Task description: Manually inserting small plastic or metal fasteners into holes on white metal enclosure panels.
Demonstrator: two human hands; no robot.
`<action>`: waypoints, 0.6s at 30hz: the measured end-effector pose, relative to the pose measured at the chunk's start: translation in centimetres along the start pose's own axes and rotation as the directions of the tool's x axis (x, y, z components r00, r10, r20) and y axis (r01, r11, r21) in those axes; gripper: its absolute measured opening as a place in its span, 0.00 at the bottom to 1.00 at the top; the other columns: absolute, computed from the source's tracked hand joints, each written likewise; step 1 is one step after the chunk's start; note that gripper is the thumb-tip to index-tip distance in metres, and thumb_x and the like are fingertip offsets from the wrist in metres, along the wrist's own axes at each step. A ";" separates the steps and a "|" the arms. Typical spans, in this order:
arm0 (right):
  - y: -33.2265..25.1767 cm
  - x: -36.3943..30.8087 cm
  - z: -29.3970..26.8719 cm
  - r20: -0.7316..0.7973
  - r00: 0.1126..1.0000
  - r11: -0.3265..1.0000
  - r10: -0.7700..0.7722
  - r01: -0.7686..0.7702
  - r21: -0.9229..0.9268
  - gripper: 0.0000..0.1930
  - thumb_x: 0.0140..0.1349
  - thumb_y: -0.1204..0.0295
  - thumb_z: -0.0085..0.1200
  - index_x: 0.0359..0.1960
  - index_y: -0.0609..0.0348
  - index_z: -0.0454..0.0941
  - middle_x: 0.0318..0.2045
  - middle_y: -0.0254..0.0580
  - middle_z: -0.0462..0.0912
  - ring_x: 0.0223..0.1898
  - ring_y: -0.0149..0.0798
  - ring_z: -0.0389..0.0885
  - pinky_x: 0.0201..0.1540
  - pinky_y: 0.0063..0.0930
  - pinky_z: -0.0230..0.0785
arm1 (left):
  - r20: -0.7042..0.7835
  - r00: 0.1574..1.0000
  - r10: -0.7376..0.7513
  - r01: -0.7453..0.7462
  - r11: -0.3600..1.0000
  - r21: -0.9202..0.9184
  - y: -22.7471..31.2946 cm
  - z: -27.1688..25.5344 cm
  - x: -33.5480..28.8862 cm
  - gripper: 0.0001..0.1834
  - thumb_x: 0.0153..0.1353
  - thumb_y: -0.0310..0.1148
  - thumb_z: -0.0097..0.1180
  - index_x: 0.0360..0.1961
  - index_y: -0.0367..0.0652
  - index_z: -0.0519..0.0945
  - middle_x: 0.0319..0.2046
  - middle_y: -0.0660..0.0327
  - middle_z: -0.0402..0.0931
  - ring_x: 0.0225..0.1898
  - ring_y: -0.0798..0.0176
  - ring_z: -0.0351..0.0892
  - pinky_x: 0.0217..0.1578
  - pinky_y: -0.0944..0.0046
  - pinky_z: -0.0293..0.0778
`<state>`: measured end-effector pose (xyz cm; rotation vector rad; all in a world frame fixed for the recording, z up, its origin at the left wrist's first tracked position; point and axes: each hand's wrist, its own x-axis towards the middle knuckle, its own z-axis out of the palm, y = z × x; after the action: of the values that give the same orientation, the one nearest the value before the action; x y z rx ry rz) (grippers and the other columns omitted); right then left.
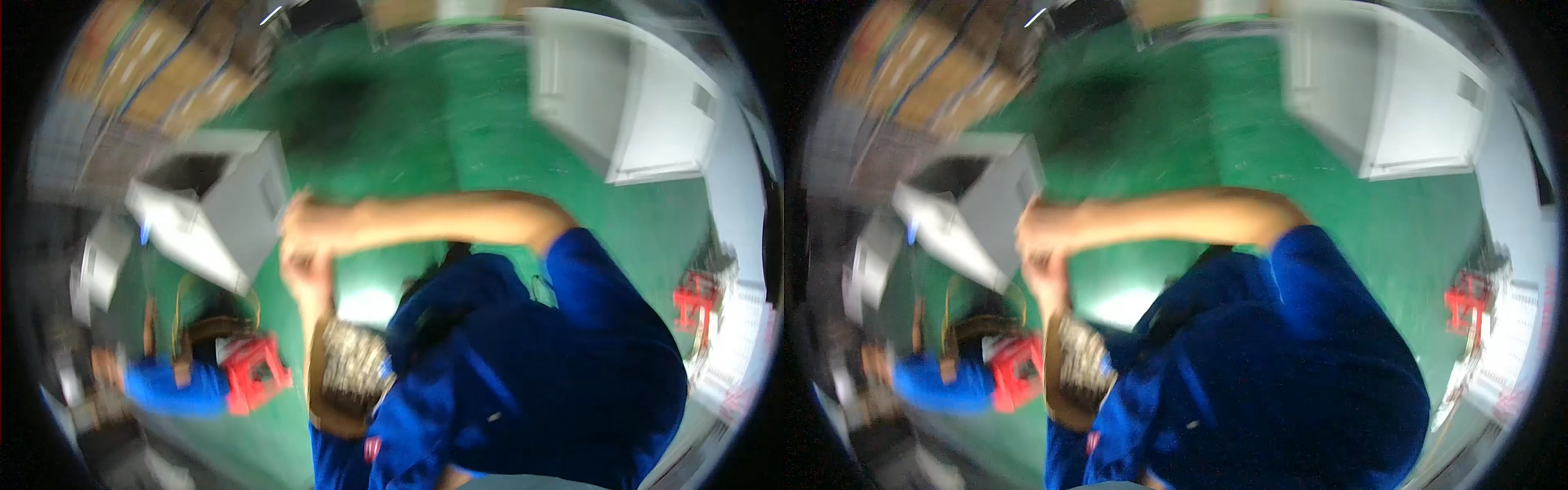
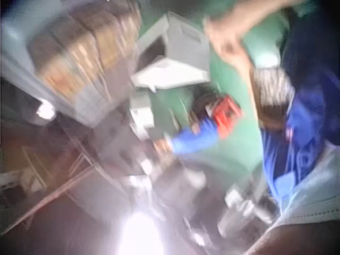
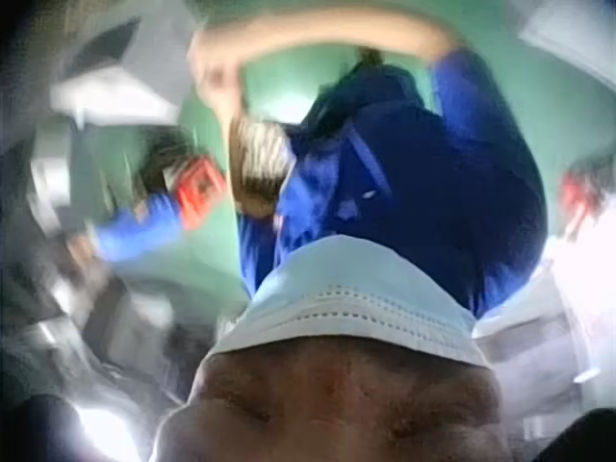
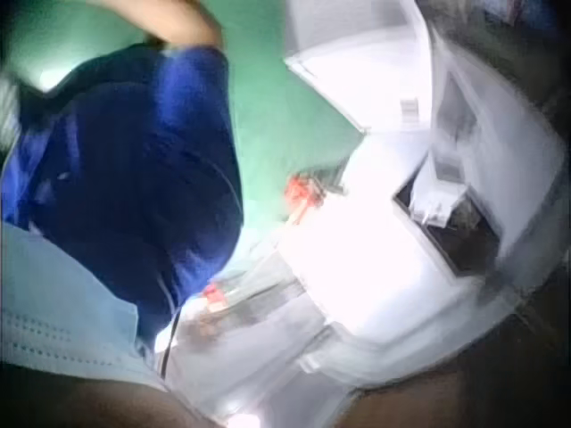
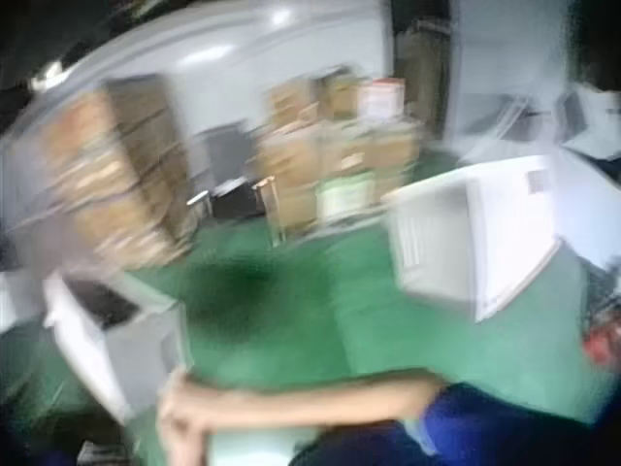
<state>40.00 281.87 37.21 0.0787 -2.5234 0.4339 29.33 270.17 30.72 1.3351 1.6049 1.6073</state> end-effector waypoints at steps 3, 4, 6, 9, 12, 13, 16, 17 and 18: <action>-1.1 -0.7 -1.8 -0.122 0.966 0.918 0.229 -0.173 0.358 0.07 0.51 0.76 0.55 0.32 0.61 0.82 0.27 0.42 0.79 0.31 0.39 0.79 0.34 0.29 0.73 | 0.238 0.938 -0.251 0.246 0.000 -0.969 0.3 0.7 0.5 0.14 0.67 0.32 0.38 0.45 0.38 0.74 0.42 0.54 0.76 0.44 0.57 0.76 0.48 0.56 0.73; -1.6 -0.6 -2.1 -0.086 0.945 0.850 0.317 -0.242 0.468 0.06 0.55 0.78 0.53 0.33 0.64 0.82 0.27 0.42 0.78 0.31 0.35 0.79 0.35 0.26 0.72 | 0.283 0.929 -0.237 0.266 -0.103 -0.959 0.7 0.2 0.0 0.14 0.66 0.31 0.37 0.46 0.37 0.73 0.47 0.51 0.74 0.48 0.54 0.74 0.53 0.51 0.69; 0.0 0.1 -2.6 -0.074 0.923 0.755 0.377 -0.261 0.601 0.07 0.55 0.80 0.52 0.33 0.65 0.82 0.28 0.39 0.78 0.31 0.30 0.79 0.35 0.22 0.72 | 0.263 0.911 -0.317 0.208 -0.197 -0.958 2.5 0.4 0.8 0.14 0.67 0.29 0.36 0.48 0.35 0.70 0.53 0.46 0.70 0.56 0.48 0.69 0.61 0.44 0.62; 5.0 0.2 -1.6 -0.004 0.835 0.511 0.550 -0.333 0.792 0.08 0.57 0.80 0.52 0.39 0.66 0.78 0.32 0.38 0.80 0.33 0.28 0.79 0.37 0.22 0.73 | 0.161 0.892 -0.422 0.062 -0.239 -0.969 3.1 0.6 2.2 0.14 0.66 0.28 0.36 0.50 0.33 0.66 0.60 0.42 0.59 0.65 0.42 0.55 0.66 0.42 0.52; 9.4 0.4 1.0 -0.031 0.747 0.447 0.664 -0.363 0.818 0.05 0.55 0.80 0.58 0.34 0.68 0.77 0.30 0.40 0.82 0.33 0.30 0.81 0.35 0.21 0.76 | 0.116 0.876 -0.468 -0.008 -0.255 -0.967 1.5 0.0 1.4 0.14 0.66 0.26 0.37 0.50 0.32 0.66 0.61 0.42 0.59 0.66 0.43 0.52 0.67 0.43 0.51; 10.4 1.1 2.2 -0.048 0.716 0.439 0.696 -0.371 0.818 0.05 0.54 0.80 0.59 0.33 0.69 0.78 0.29 0.41 0.82 0.32 0.30 0.82 0.34 0.22 0.76 | 0.097 0.870 -0.483 -0.034 -0.257 -0.966 1.5 -0.3 1.4 0.14 0.66 0.25 0.35 0.49 0.31 0.67 0.60 0.42 0.60 0.66 0.43 0.52 0.67 0.43 0.51; 12.5 3.6 6.6 -0.112 0.650 0.376 0.752 -0.283 0.883 0.05 0.54 0.81 0.59 0.32 0.71 0.79 0.30 0.46 0.83 0.32 0.34 0.83 0.36 0.23 0.79 | 0.033 0.846 -0.532 -0.118 -0.247 -0.962 1.8 -1.0 1.3 0.15 0.66 0.25 0.32 0.47 0.29 0.69 0.59 0.42 0.62 0.66 0.42 0.53 0.67 0.43 0.51; 13.2 4.9 8.3 -0.115 0.632 0.333 0.766 -0.237 0.912 0.05 0.53 0.81 0.59 0.32 0.71 0.79 0.30 0.47 0.83 0.32 0.34 0.84 0.36 0.23 0.79 | -0.001 0.818 -0.575 -0.159 -0.226 -0.961 2.0 -1.6 1.6 0.15 0.66 0.25 0.32 0.47 0.29 0.69 0.59 0.42 0.61 0.66 0.43 0.53 0.67 0.43 0.51; 14.0 6.0 9.7 -0.128 0.603 0.341 0.787 -0.254 0.905 0.05 0.53 0.81 0.59 0.31 0.71 0.80 0.29 0.46 0.83 0.31 0.34 0.84 0.35 0.23 0.79 | -0.038 0.809 -0.587 -0.201 -0.216 -0.955 2.0 -2.2 1.6 0.14 0.66 0.25 0.34 0.49 0.31 0.67 0.60 0.41 0.61 0.66 0.42 0.53 0.67 0.42 0.51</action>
<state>27.76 292.16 28.81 -0.5318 -1.4416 1.6697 27.38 270.24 33.48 -0.4027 0.0845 2.1383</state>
